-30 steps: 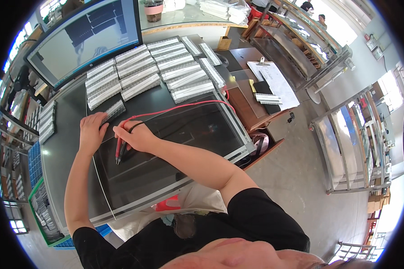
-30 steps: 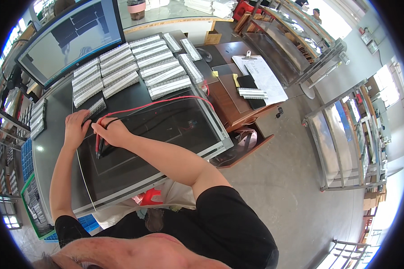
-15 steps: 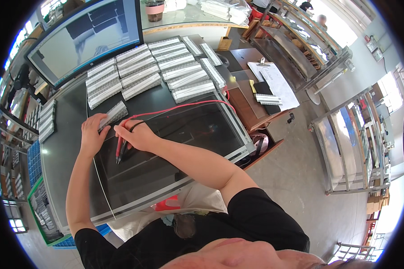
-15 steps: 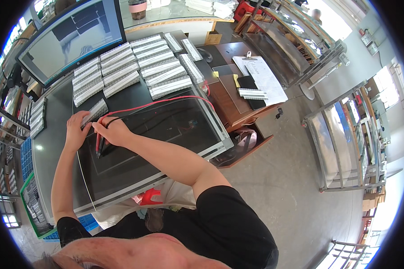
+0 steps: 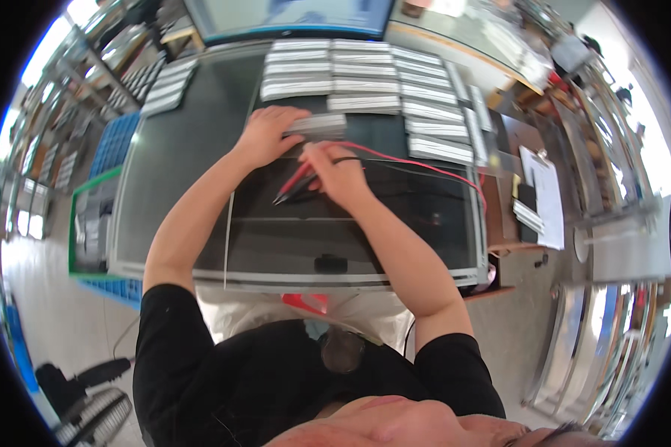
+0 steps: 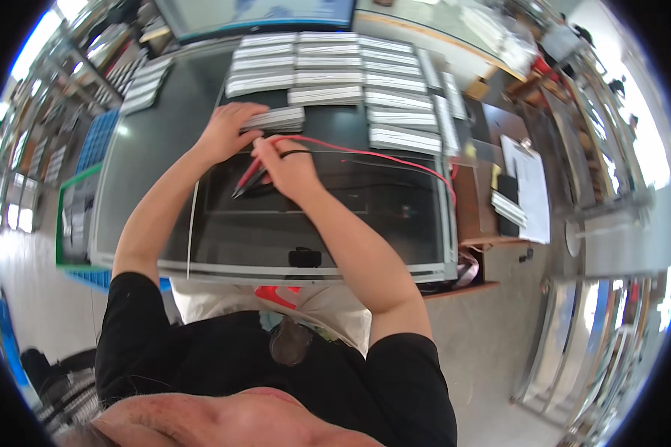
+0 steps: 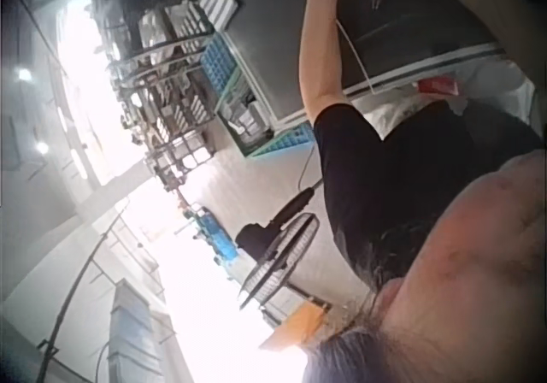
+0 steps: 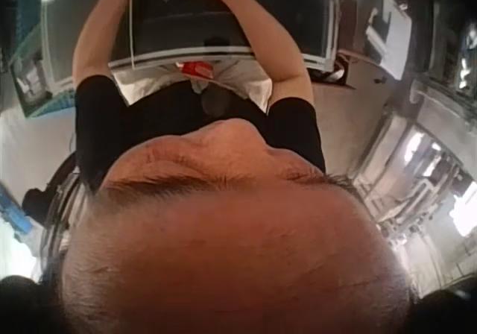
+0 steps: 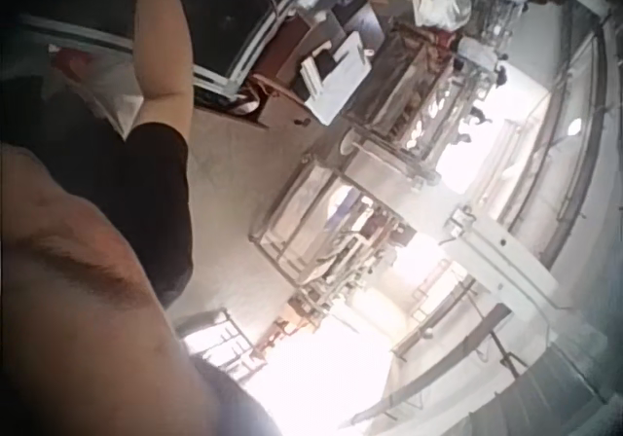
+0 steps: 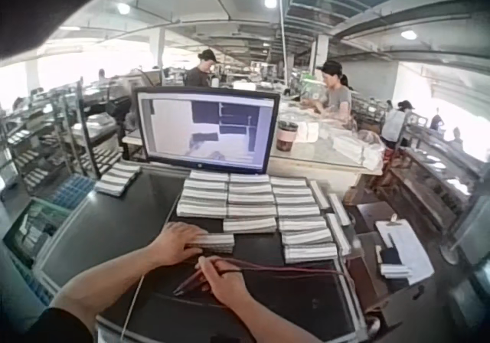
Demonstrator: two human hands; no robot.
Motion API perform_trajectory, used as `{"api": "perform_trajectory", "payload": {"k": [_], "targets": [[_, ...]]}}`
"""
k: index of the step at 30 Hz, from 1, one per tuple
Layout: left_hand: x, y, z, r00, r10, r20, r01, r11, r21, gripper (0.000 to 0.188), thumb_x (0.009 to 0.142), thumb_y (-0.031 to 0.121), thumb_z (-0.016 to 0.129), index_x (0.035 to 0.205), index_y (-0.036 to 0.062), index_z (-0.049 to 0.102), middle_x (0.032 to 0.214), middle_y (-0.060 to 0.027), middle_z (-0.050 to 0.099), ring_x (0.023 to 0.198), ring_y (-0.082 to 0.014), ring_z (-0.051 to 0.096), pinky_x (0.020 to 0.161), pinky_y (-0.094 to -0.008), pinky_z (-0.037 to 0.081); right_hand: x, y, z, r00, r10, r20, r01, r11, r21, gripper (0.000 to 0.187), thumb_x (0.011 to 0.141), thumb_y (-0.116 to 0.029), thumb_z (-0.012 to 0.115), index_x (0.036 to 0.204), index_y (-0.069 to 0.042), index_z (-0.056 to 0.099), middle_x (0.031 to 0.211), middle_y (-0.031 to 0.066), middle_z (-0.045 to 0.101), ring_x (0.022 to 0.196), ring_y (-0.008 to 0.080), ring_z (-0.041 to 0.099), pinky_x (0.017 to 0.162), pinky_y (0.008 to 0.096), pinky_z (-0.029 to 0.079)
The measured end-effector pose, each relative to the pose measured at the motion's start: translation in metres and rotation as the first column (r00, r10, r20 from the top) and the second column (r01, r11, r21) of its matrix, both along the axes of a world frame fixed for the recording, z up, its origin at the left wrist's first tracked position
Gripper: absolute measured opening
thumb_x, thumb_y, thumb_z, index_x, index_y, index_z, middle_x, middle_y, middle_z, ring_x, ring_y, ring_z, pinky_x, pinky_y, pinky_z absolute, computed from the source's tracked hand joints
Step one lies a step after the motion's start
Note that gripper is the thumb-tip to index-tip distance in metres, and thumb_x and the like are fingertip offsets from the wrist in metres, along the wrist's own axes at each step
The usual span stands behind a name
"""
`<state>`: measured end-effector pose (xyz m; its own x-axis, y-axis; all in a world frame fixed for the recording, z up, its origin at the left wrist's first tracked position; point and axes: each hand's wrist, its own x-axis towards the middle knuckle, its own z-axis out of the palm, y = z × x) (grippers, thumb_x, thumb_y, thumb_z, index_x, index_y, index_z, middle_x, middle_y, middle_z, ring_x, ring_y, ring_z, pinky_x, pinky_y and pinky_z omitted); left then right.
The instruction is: Testing individual solar cell strips using a probe at an assembly station.
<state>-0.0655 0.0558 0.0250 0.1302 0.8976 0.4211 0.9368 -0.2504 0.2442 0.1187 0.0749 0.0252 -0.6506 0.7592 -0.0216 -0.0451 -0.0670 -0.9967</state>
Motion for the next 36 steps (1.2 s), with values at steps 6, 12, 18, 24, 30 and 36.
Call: {"api": "perform_trajectory", "payload": {"k": [6, 12, 18, 24, 30, 36], "targets": [[-0.014, -0.004, -0.002, 0.996, 0.065, 0.069, -0.06, 0.995, -0.074, 0.042, 0.074, 0.023, 0.063, 0.113, 0.0158, 0.05, 0.109, -0.0042, 0.055, 0.104, -0.0253, 0.048, 0.089, -0.0387, 0.034, -0.002, 0.006, 0.005, 0.996, 0.057, 0.067, -0.052, 0.996, -0.074, 0.028, 0.084, -0.031, 0.053, 0.081, -0.003, 0.059, 0.069, 0.0039, 0.058, 0.047, 0.01, 0.054, 0.042, 0.0189, 0.041], [-0.023, 0.005, -0.008, 0.995, 0.087, 0.046, -0.087, 0.996, -0.009, 0.039, 0.074, 0.024, 0.062, 0.111, 0.017, 0.052, 0.109, -0.0029, 0.055, 0.106, -0.0232, 0.047, 0.09, -0.0391, 0.033, -0.004, 0.007, 0.002, 0.995, 0.087, 0.051, -0.082, 0.993, -0.089, 0.03, 0.086, -0.032, 0.051, 0.085, -0.003, 0.057, 0.068, 0.0055, 0.056, 0.047, 0.0113, 0.054, 0.041, 0.019, 0.04], [-0.027, -0.001, -0.004, 0.996, 0.077, 0.042, -0.078, 0.997, 0.026, 0.038, 0.073, 0.023, 0.064, 0.11, 0.018, 0.053, 0.108, -0.0008, 0.055, 0.106, -0.0214, 0.046, 0.089, -0.0385, 0.033, -0.002, 0.008, 0.001, 0.994, 0.101, 0.03, -0.097, 0.989, -0.108, 0.033, 0.087, -0.035, 0.049, 0.089, -0.003, 0.056, 0.071, 0.007, 0.056, 0.048, 0.0126, 0.055, 0.041, 0.0195, 0.04], [-0.008, -0.034, 0.003, 0.998, 0.031, 0.061, -0.035, 0.996, 0.079, 0.039, 0.071, 0.02, 0.065, 0.108, 0.0163, 0.054, 0.106, -0.0013, 0.055, 0.106, -0.0214, 0.046, 0.089, -0.0383, 0.033, 0.005, 0.021, 0.007, 0.987, -0.073, -0.143, 0.055, 0.991, -0.124, 0.033, 0.088, -0.034, 0.047, 0.091, -0.003, 0.055, 0.072, 0.0074, 0.055, 0.049, 0.0151, 0.056, 0.041, 0.02, 0.042], [0.003, -0.055, -0.002, 0.986, 0.048, 0.161, -0.036, 0.996, -0.08, 0.037, 0.072, 0.014, 0.065, 0.107, 0.0128, 0.054, 0.108, -0.001, 0.055, 0.106, -0.022, 0.045, 0.093, -0.0359, 0.031, 0.01, 0.039, 0.01, 0.97, -0.238, -0.057, 0.237, 0.971, -0.022, 0.033, 0.089, -0.033, 0.046, 0.094, -0.002, 0.054, 0.077, 0.0082, 0.055, 0.056, 0.017, 0.06, 0.044, 0.0224, 0.045], [0.003, -0.058, -0.003, 0.982, 0.044, 0.186, -0.028, 0.996, -0.089, 0.036, 0.073, 0.015, 0.064, 0.107, 0.0126, 0.054, 0.109, -0.0011, 0.055, 0.108, -0.0218, 0.045, 0.095, -0.0358, 0.029, 0.01, 0.042, 0.006, 0.981, -0.194, -0.018, 0.194, 0.981, -0.02, 0.032, 0.089, -0.033, 0.047, 0.097, -0.002, 0.054, 0.08, 0.0085, 0.055, 0.061, 0.0177, 0.061, 0.048, 0.0224, 0.046]]}}
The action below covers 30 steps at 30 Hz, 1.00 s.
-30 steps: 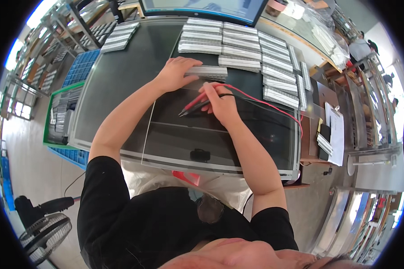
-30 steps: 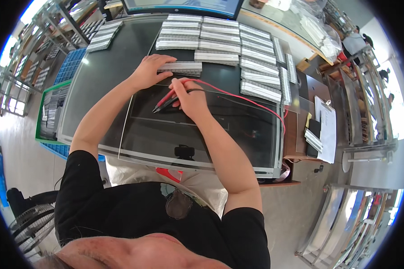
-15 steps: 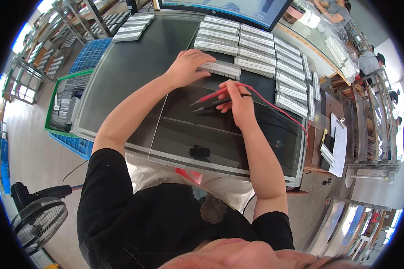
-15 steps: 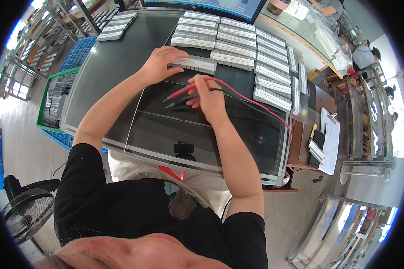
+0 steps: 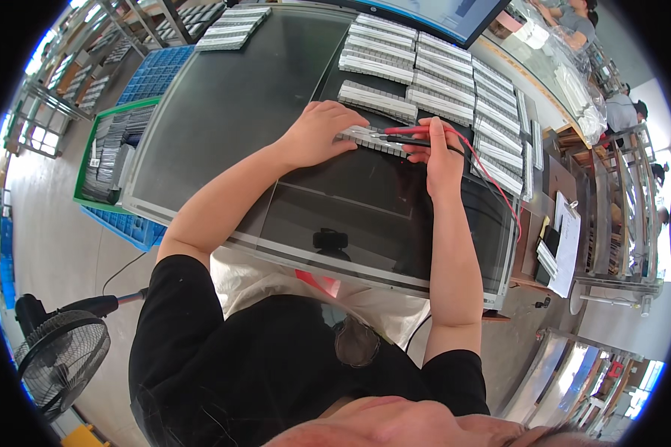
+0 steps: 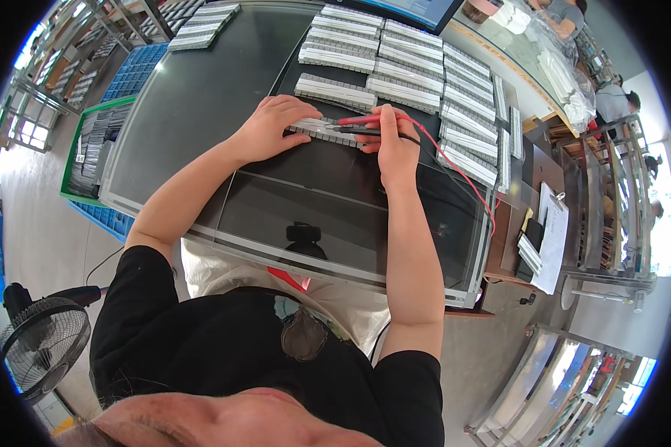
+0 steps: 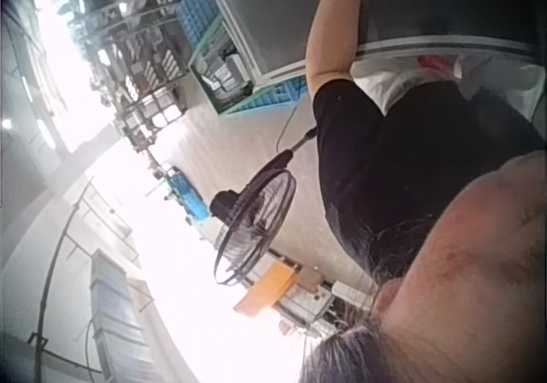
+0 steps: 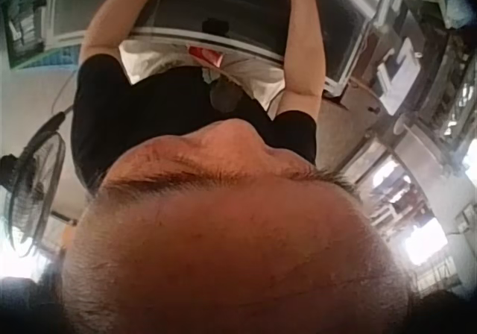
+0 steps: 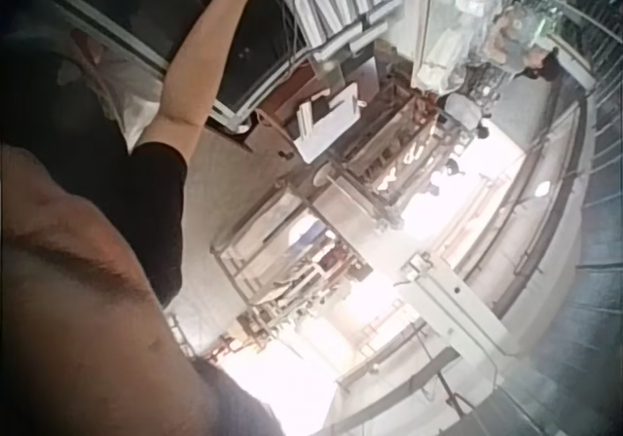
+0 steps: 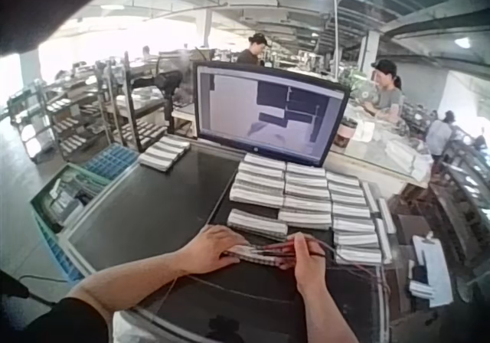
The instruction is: Testing individual solar cell strips using a probe at an assembly station.
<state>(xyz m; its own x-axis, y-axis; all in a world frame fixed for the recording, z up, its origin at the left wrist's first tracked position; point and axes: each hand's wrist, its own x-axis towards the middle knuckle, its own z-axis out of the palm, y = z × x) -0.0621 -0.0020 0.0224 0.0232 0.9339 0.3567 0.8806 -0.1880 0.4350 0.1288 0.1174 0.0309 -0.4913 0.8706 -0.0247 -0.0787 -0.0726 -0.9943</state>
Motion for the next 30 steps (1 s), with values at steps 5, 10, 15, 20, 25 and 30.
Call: {"api": "perform_trajectory", "payload": {"k": [5, 10, 15, 20, 25, 30], "targets": [[-0.001, 0.0, 0.0, 1.0, -0.006, -0.007, 0.006, 1.0, 0.007, 0.035, 0.073, 0.015, 0.064, 0.107, 0.0124, 0.055, 0.109, -0.001, 0.055, 0.108, -0.0216, 0.044, 0.096, -0.0357, 0.028, -0.001, 0.001, -0.003, 1.0, 0.008, 0.006, -0.008, 1.0, -0.013, 0.033, 0.089, -0.033, 0.047, 0.098, -0.002, 0.053, 0.081, 0.0087, 0.055, 0.063, 0.018, 0.061, 0.05, 0.0227, 0.047], [-0.002, 0.0, 0.0, 1.0, -0.007, -0.011, 0.007, 1.0, 0.003, 0.035, 0.073, 0.015, 0.064, 0.106, 0.0123, 0.055, 0.109, -0.0006, 0.055, 0.108, -0.0215, 0.044, 0.095, -0.0357, 0.029, -0.002, 0.001, -0.003, 1.0, 0.012, -0.007, -0.012, 1.0, -0.012, 0.033, 0.089, -0.033, 0.047, 0.098, -0.002, 0.053, 0.082, 0.0088, 0.055, 0.063, 0.0181, 0.061, 0.05, 0.0227, 0.047], [-0.001, -0.001, 0.002, 1.0, -0.003, -0.014, 0.003, 1.0, -0.003, 0.035, 0.073, 0.016, 0.064, 0.107, 0.0122, 0.055, 0.109, -0.0003, 0.055, 0.107, -0.0214, 0.045, 0.095, -0.0355, 0.029, -0.001, -0.001, 0.001, 0.999, -0.013, -0.039, 0.011, 0.998, -0.054, 0.033, 0.089, -0.033, 0.047, 0.097, -0.002, 0.054, 0.08, 0.0092, 0.056, 0.061, 0.0183, 0.061, 0.048, 0.0229, 0.047], [-0.003, 0.002, 0.001, 1.0, -0.012, -0.021, 0.012, 1.0, -0.02, 0.036, 0.073, 0.016, 0.064, 0.107, 0.012, 0.054, 0.108, -0.0012, 0.055, 0.106, -0.0219, 0.045, 0.093, -0.036, 0.031, 0.002, 0.002, 0.002, 0.986, -0.049, -0.158, 0.035, 0.995, -0.093, 0.031, 0.09, -0.031, 0.045, 0.095, -0.001, 0.054, 0.078, 0.0097, 0.057, 0.059, 0.0194, 0.061, 0.045, 0.0236, 0.047], [0.014, -0.021, 0.009, 0.996, -0.088, -0.005, 0.087, 0.994, -0.065, 0.038, 0.072, 0.017, 0.065, 0.108, 0.0112, 0.053, 0.108, -0.0036, 0.054, 0.104, -0.0238, 0.046, 0.091, -0.0362, 0.033, 0.004, 0.002, 0.005, 0.964, -0.097, -0.247, 0.079, 0.994, -0.081, 0.032, 0.089, -0.031, 0.046, 0.092, 0.0, 0.054, 0.076, 0.0108, 0.056, 0.057, 0.02, 0.061, 0.043, 0.0231, 0.045], [0.024, -0.034, 0.012, 0.986, -0.168, 0.011, 0.168, 0.979, -0.116, 0.04, 0.071, 0.018, 0.066, 0.108, 0.0097, 0.054, 0.109, -0.0052, 0.054, 0.106, -0.0242, 0.045, 0.093, -0.0367, 0.032, 0.003, 0.003, 0.002, 0.966, -0.1, -0.239, 0.08, 0.992, -0.093, 0.031, 0.089, -0.03, 0.046, 0.092, 0.0, 0.053, 0.076, 0.011, 0.057, 0.056, 0.0194, 0.061, 0.043, 0.0229, 0.045]]}}
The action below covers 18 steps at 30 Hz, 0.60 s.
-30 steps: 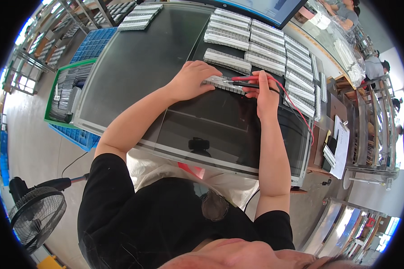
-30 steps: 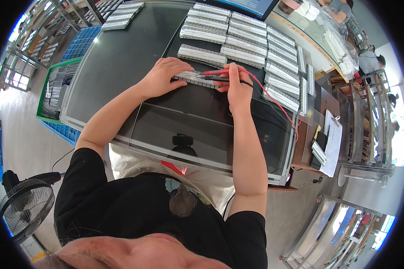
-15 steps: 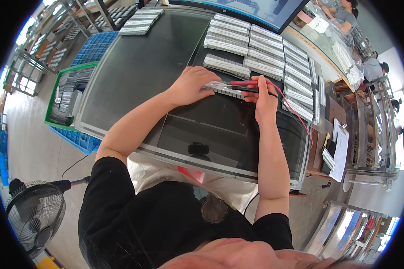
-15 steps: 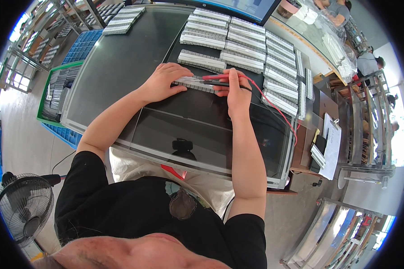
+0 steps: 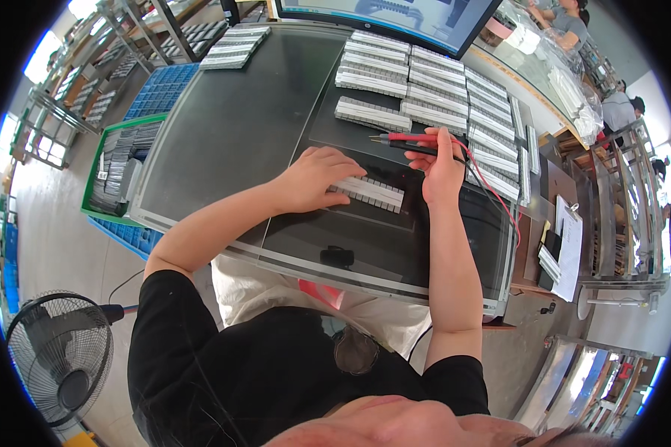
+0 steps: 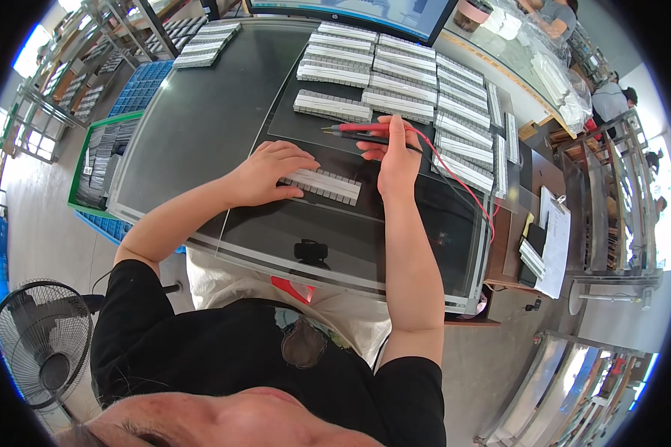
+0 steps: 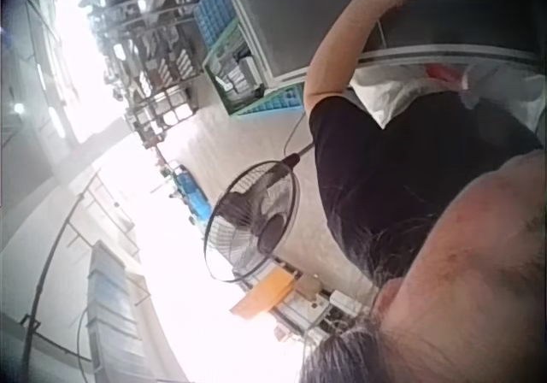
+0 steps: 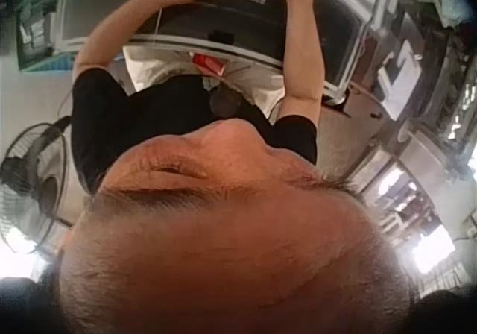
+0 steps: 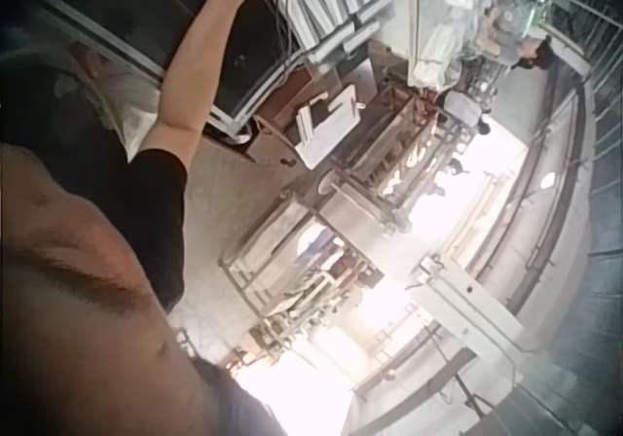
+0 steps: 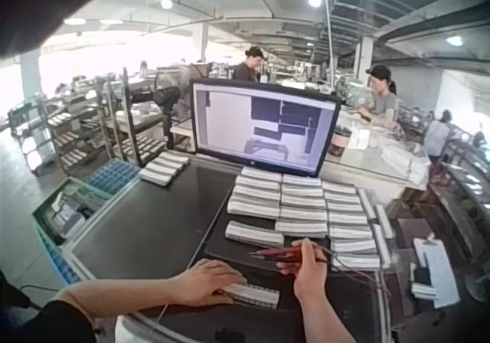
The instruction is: Testing individual solar cell strips using a probe at an assembly station.
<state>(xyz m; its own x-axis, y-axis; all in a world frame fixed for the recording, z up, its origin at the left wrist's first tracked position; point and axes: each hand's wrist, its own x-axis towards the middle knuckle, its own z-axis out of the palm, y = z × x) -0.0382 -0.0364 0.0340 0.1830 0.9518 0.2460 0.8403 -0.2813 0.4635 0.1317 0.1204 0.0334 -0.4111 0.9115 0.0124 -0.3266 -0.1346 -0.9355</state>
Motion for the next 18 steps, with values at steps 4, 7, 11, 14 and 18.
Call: {"api": "perform_trajectory", "payload": {"k": [4, 7, 11, 14, 18], "targets": [[-0.013, 0.018, 0.013, 0.999, -0.024, 0.036, 0.028, 0.992, -0.122, 0.039, 0.071, 0.019, 0.066, 0.107, 0.0083, 0.054, 0.106, -0.0068, 0.056, 0.101, -0.0254, 0.049, 0.088, -0.0365, 0.037, 0.001, 0.001, 0.0, 1.0, -0.013, 0.008, 0.013, 1.0, 0.014, 0.03, 0.089, -0.029, 0.046, 0.093, 0.0, 0.053, 0.077, 0.0114, 0.059, 0.057, 0.0186, 0.06, 0.044, 0.023, 0.045], [-0.031, 0.043, 0.011, 0.985, 0.15, -0.085, -0.14, 0.984, 0.109, 0.035, 0.073, 0.019, 0.064, 0.105, 0.0092, 0.055, 0.103, -0.0069, 0.057, 0.095, -0.0265, 0.051, 0.083, -0.0363, 0.041, -0.001, -0.002, 0.0, 0.998, -0.023, 0.058, 0.021, 0.999, 0.039, 0.032, 0.09, -0.031, 0.044, 0.095, -0.001, 0.053, 0.079, 0.0099, 0.058, 0.059, 0.02, 0.061, 0.044, 0.0241, 0.046], [-0.043, 0.079, -0.008, 0.934, 0.312, -0.174, -0.245, 0.915, 0.321, 0.036, 0.074, 0.023, 0.063, 0.108, 0.0127, 0.054, 0.105, -0.0016, 0.056, 0.104, -0.0218, 0.047, 0.088, -0.0369, 0.035, 0.0, -0.002, -0.001, 0.997, -0.019, 0.071, 0.016, 0.999, 0.044, 0.031, 0.09, -0.03, 0.044, 0.096, -0.001, 0.052, 0.079, 0.0099, 0.058, 0.06, 0.0197, 0.061, 0.045, 0.0238, 0.046], [-0.051, 0.088, -0.01, 0.933, 0.303, -0.195, -0.24, 0.927, 0.288, 0.037, 0.074, 0.025, 0.063, 0.109, 0.0145, 0.055, 0.106, 0.0015, 0.057, 0.108, -0.0188, 0.045, 0.089, -0.0365, 0.033, 0.0, -0.002, -0.001, 0.997, -0.026, 0.07, 0.022, 0.998, 0.05, 0.03, 0.09, -0.03, 0.044, 0.097, -0.001, 0.052, 0.08, 0.01, 0.057, 0.06, 0.0196, 0.061, 0.045, 0.0237, 0.047], [-0.05, 0.079, -0.003, 0.946, 0.261, -0.194, -0.194, 0.932, 0.306, 0.037, 0.074, 0.021, 0.064, 0.108, 0.014, 0.054, 0.104, -0.0009, 0.056, 0.105, -0.0207, 0.046, 0.09, -0.037, 0.032, -0.001, -0.002, -0.001, 0.998, -0.032, 0.044, 0.03, 0.998, 0.051, 0.03, 0.09, -0.029, 0.044, 0.097, -0.001, 0.052, 0.08, 0.0101, 0.057, 0.06, 0.0192, 0.061, 0.045, 0.0236, 0.046]]}}
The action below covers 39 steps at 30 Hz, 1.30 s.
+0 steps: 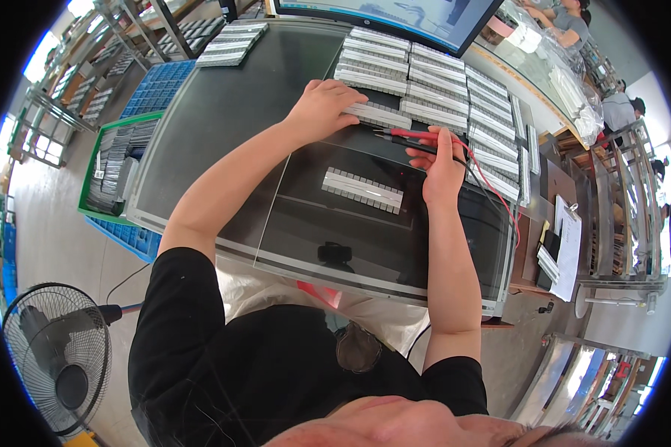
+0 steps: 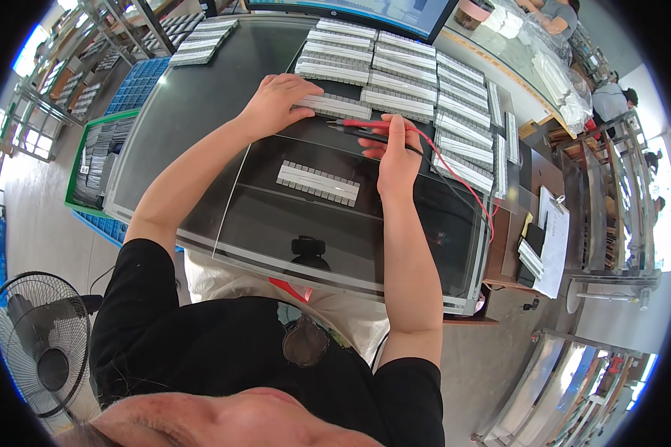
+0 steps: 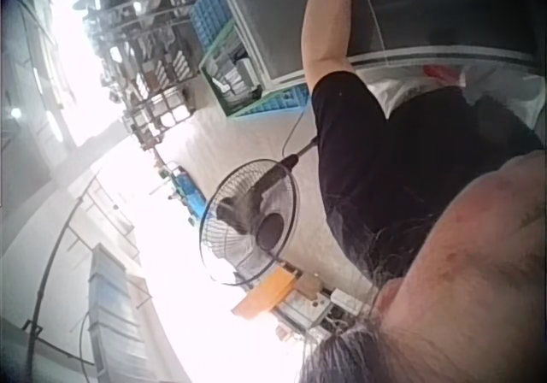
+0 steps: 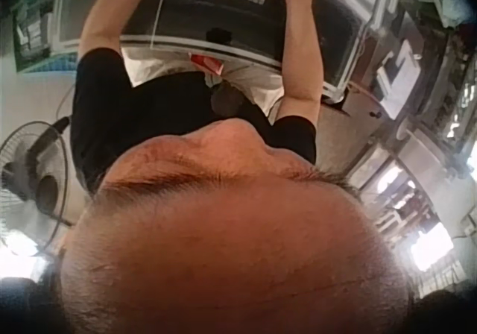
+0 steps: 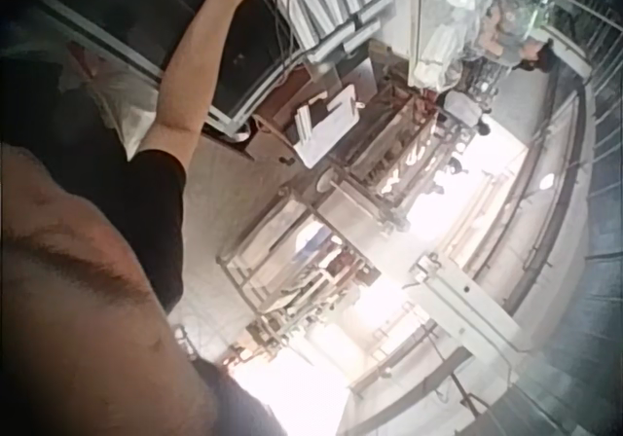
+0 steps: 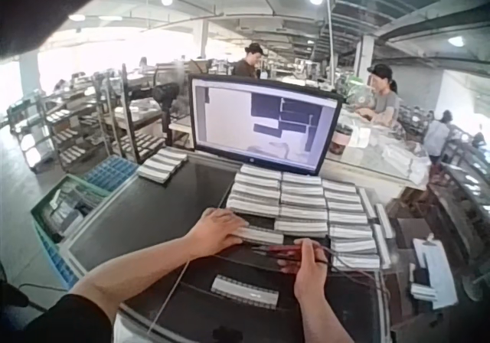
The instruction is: Testing individual solar cell strips using a probe at an assembly station.
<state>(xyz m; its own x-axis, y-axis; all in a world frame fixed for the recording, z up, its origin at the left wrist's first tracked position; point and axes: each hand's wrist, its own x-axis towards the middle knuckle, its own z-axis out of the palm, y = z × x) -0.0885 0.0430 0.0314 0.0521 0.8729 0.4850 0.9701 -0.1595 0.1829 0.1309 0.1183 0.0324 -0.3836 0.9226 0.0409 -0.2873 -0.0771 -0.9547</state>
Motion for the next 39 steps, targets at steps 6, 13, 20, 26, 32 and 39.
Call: {"api": "perform_trajectory", "payload": {"k": [6, 13, 20, 26, 32, 39], "targets": [[0.023, -0.034, -0.005, 0.997, -0.036, 0.063, 0.039, 0.998, -0.045, 0.036, 0.072, 0.019, 0.065, 0.106, 0.0138, 0.055, 0.102, -0.001, 0.057, 0.101, -0.0207, 0.048, 0.089, -0.0365, 0.032, 0.0, 0.0, 0.0, 0.995, 0.053, 0.081, -0.053, 0.999, -0.002, 0.029, 0.089, -0.029, 0.046, 0.096, -0.002, 0.053, 0.079, 0.0088, 0.056, 0.059, 0.0176, 0.061, 0.046, 0.0229, 0.046], [0.024, -0.039, -0.012, 0.996, -0.035, 0.084, 0.042, 0.996, -0.076, 0.035, 0.073, 0.021, 0.062, 0.107, 0.0141, 0.055, 0.104, -0.0002, 0.057, 0.102, -0.0187, 0.048, 0.09, -0.0359, 0.03, -0.004, 0.0, -0.004, 0.978, 0.1, 0.185, -0.105, 0.994, 0.016, 0.029, 0.089, -0.029, 0.048, 0.098, -0.002, 0.054, 0.081, 0.0083, 0.055, 0.06, 0.0163, 0.061, 0.047, 0.0221, 0.046], [0.025, -0.04, -0.012, 0.995, -0.048, 0.083, 0.053, 0.997, -0.052, 0.03, 0.073, 0.02, 0.064, 0.102, 0.0134, 0.056, 0.104, 0.001, 0.057, 0.101, -0.0192, 0.048, 0.091, -0.0353, 0.031, -0.004, -0.001, -0.003, 0.978, 0.099, 0.184, -0.105, 0.994, 0.02, 0.03, 0.089, -0.029, 0.048, 0.099, -0.001, 0.053, 0.082, 0.0095, 0.056, 0.062, 0.0184, 0.061, 0.05, 0.0233, 0.047], [0.024, -0.042, -0.013, 0.996, -0.037, 0.077, 0.041, 0.997, -0.06, 0.029, 0.073, 0.02, 0.064, 0.101, 0.0132, 0.057, 0.104, 0.0018, 0.056, 0.101, -0.0191, 0.048, 0.091, -0.0353, 0.031, -0.002, 0.0, 0.0, 0.99, 0.101, 0.095, -0.1, 0.995, -0.016, 0.03, 0.089, -0.029, 0.047, 0.097, -0.001, 0.054, 0.081, 0.0098, 0.056, 0.061, 0.0179, 0.061, 0.048, 0.0232, 0.047], [0.036, -0.057, 0.006, 0.978, -0.122, 0.172, 0.153, 0.972, -0.179, 0.031, 0.072, 0.02, 0.065, 0.101, 0.0121, 0.057, 0.104, -0.0007, 0.057, 0.099, -0.0194, 0.049, 0.091, -0.0353, 0.032, 0.002, 0.002, 0.0, 0.999, 0.038, -0.039, -0.039, 0.999, -0.027, 0.03, 0.089, -0.028, 0.045, 0.094, 0.0, 0.053, 0.079, 0.0108, 0.058, 0.059, 0.0202, 0.061, 0.047, 0.0238, 0.047], [0.043, -0.071, -0.001, 0.965, -0.193, 0.175, 0.213, 0.971, -0.108, 0.033, 0.072, 0.023, 0.064, 0.102, 0.0113, 0.057, 0.108, -0.0039, 0.056, 0.102, -0.0222, 0.048, 0.09, -0.0378, 0.033, 0.001, 0.003, 0.0, 0.998, 0.047, -0.029, -0.048, 0.998, -0.034, 0.029, 0.089, -0.028, 0.045, 0.095, 0.0, 0.053, 0.079, 0.0108, 0.059, 0.06, 0.0203, 0.061, 0.047, 0.0245, 0.047]]}}
